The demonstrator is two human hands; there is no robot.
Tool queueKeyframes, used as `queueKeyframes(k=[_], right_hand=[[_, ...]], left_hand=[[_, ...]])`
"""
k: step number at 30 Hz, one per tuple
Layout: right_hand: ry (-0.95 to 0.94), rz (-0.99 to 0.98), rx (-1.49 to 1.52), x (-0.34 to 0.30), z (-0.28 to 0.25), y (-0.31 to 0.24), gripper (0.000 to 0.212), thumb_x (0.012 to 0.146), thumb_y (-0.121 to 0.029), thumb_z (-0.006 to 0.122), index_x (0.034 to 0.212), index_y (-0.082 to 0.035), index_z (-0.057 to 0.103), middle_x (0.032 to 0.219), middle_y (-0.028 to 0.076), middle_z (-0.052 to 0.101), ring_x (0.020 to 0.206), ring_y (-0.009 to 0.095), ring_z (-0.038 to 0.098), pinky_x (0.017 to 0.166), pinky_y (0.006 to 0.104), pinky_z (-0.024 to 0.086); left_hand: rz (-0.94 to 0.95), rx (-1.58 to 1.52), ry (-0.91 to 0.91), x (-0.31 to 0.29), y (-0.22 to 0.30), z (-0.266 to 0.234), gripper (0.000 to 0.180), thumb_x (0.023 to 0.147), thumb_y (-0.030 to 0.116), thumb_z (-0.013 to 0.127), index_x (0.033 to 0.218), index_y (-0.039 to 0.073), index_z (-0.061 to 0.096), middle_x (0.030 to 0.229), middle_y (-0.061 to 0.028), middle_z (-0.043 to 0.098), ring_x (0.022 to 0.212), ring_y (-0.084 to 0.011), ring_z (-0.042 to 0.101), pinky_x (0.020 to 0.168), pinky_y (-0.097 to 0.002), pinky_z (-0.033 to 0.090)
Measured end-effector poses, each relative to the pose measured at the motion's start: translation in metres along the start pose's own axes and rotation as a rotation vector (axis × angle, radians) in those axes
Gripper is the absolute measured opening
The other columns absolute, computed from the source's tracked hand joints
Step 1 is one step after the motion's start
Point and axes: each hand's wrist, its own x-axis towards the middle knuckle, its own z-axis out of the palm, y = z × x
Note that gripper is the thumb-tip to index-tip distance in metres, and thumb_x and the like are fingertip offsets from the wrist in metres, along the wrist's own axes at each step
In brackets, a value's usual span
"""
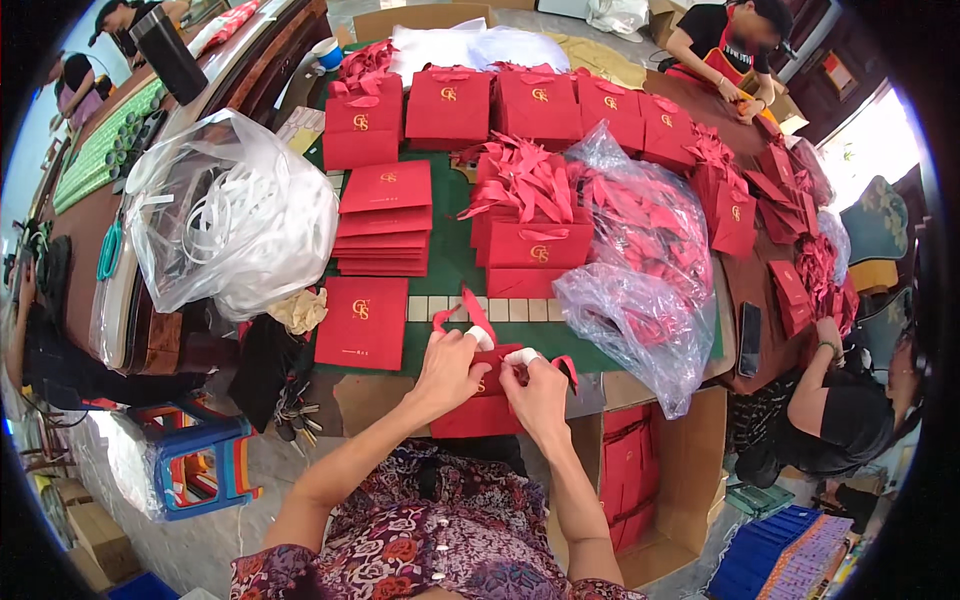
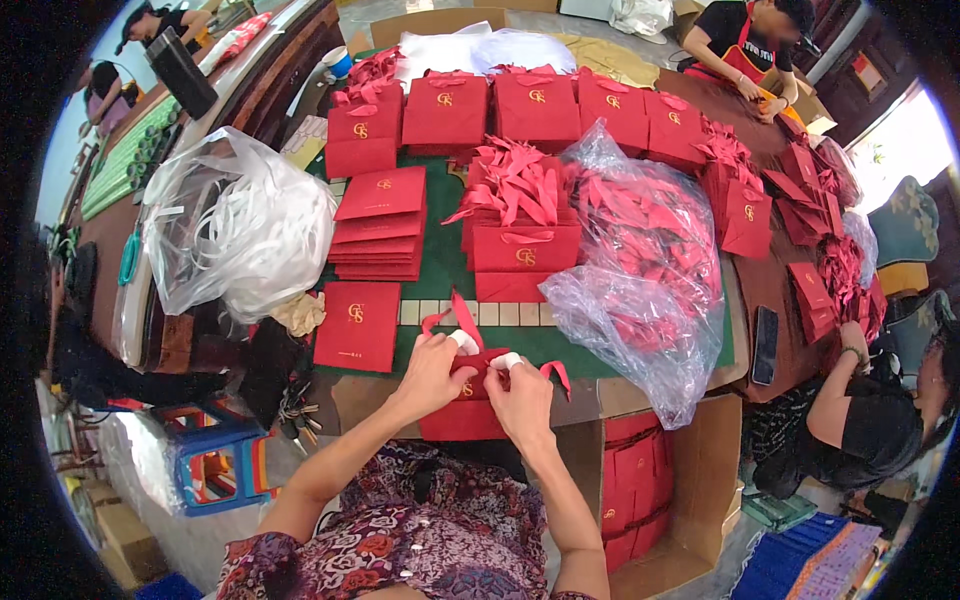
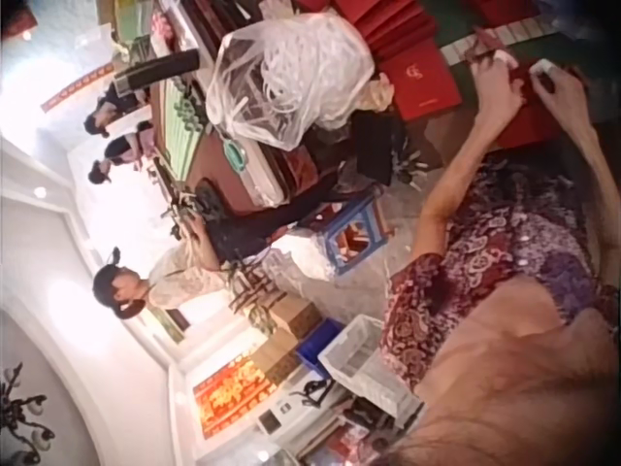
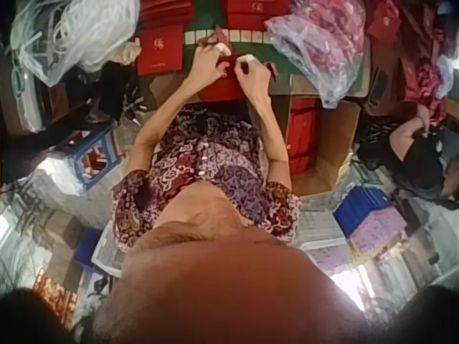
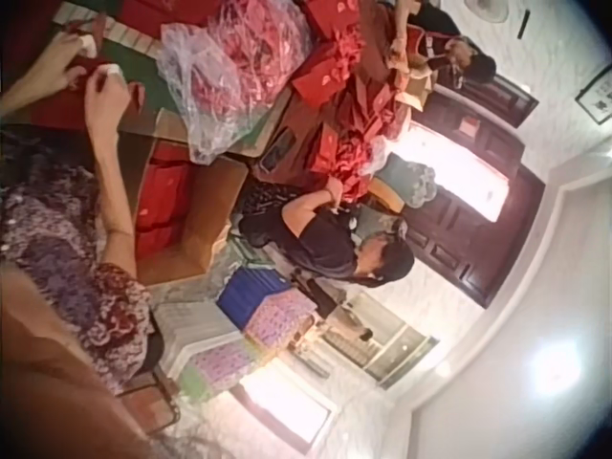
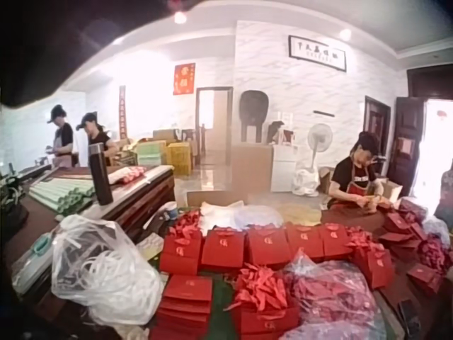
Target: The person takes flat red paper gift bags from a stack and attaches ribbon handles to each bag by threading ribbon through the holes by hand.
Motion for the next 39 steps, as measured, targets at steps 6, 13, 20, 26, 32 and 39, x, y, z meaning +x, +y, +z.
queueKeyframes(k=[6, 13, 20, 26, 32, 39], right_hand=[[-0.08, 0.05, -0.034, 0.002, -0.005, -0.001, 0.012, 0.081, -0.008, 0.069, 0.089, 0.002, 0.068, 0.076, 0.015, 0.07, 0.066, 0.024, 0.069, 0.063, 0.0333, 0.054], [-0.128, 0.193, -0.002, 0.003, -0.009, -0.012, 0.015, 0.082, -0.014, 0.071, 0.086, 0.0, 0.068, 0.076, 0.017, 0.07, 0.072, 0.032, 0.071, 0.065, 0.0392, 0.055], [0.052, 0.203, 0.07, -0.008, -0.001, -0.019, 0.014, 0.085, -0.014, 0.072, 0.088, 0.0, 0.067, 0.08, 0.017, 0.071, 0.074, 0.031, 0.071, 0.064, 0.0362, 0.055], [-0.042, -0.04, 0.025, -0.001, -0.027, -0.02, 0.015, 0.092, -0.015, 0.064, 0.097, -0.002, 0.071, 0.091, 0.016, 0.064, 0.079, 0.033, 0.065, 0.069, 0.0398, 0.051], [-0.283, -0.103, 0.044, 0.023, -0.037, 0.003, 0.019, 0.091, -0.017, 0.062, 0.092, -0.001, 0.071, 0.088, 0.015, 0.063, 0.082, 0.033, 0.062, 0.074, 0.043, 0.048], [-0.632, -0.116, 0.031, 0.041, -0.038, 0.019, 0.016, 0.089, -0.018, 0.067, 0.098, -0.007, 0.075, 0.084, 0.009, 0.059, 0.077, 0.022, 0.06, 0.068, 0.0345, 0.046]], left_hand=[[-0.013, 0.022, 0.057, -0.004, 0.016, 0.0, 0.026, 0.075, 0.01, 0.074, 0.099, 0.006, 0.066, 0.082, -0.011, 0.062, 0.086, -0.0303, 0.058, 0.08, -0.0415, 0.04], [0.094, 0.107, 0.159, -0.014, 0.028, 0.006, 0.021, 0.077, 0.006, 0.069, 0.097, 0.008, 0.068, 0.081, -0.0105, 0.06, 0.082, -0.0298, 0.055, 0.079, -0.0407, 0.041], [0.004, -0.079, 0.128, -0.014, 0.011, 0.01, 0.024, 0.076, 0.011, 0.07, 0.099, 0.008, 0.066, 0.08, -0.0086, 0.064, 0.083, -0.0286, 0.056, 0.081, -0.0409, 0.04], [-0.028, -0.145, 0.063, -0.013, 0.006, 0.006, 0.028, 0.075, 0.023, 0.078, 0.097, 0.01, 0.067, 0.085, -0.0049, 0.067, 0.084, -0.025, 0.056, 0.082, -0.0378, 0.038], [-0.001, -0.114, 0.063, -0.017, 0.013, 0.009, 0.024, 0.072, 0.022, 0.081, 0.09, 0.012, 0.069, 0.081, -0.0016, 0.066, 0.082, -0.0217, 0.055, 0.081, -0.0361, 0.037], [0.254, 0.06, 0.193, -0.027, 0.017, 0.008, 0.019, 0.071, 0.015, 0.078, 0.088, 0.011, 0.069, 0.081, -0.0003, 0.066, 0.082, -0.0207, 0.055, 0.082, -0.0383, 0.037]])
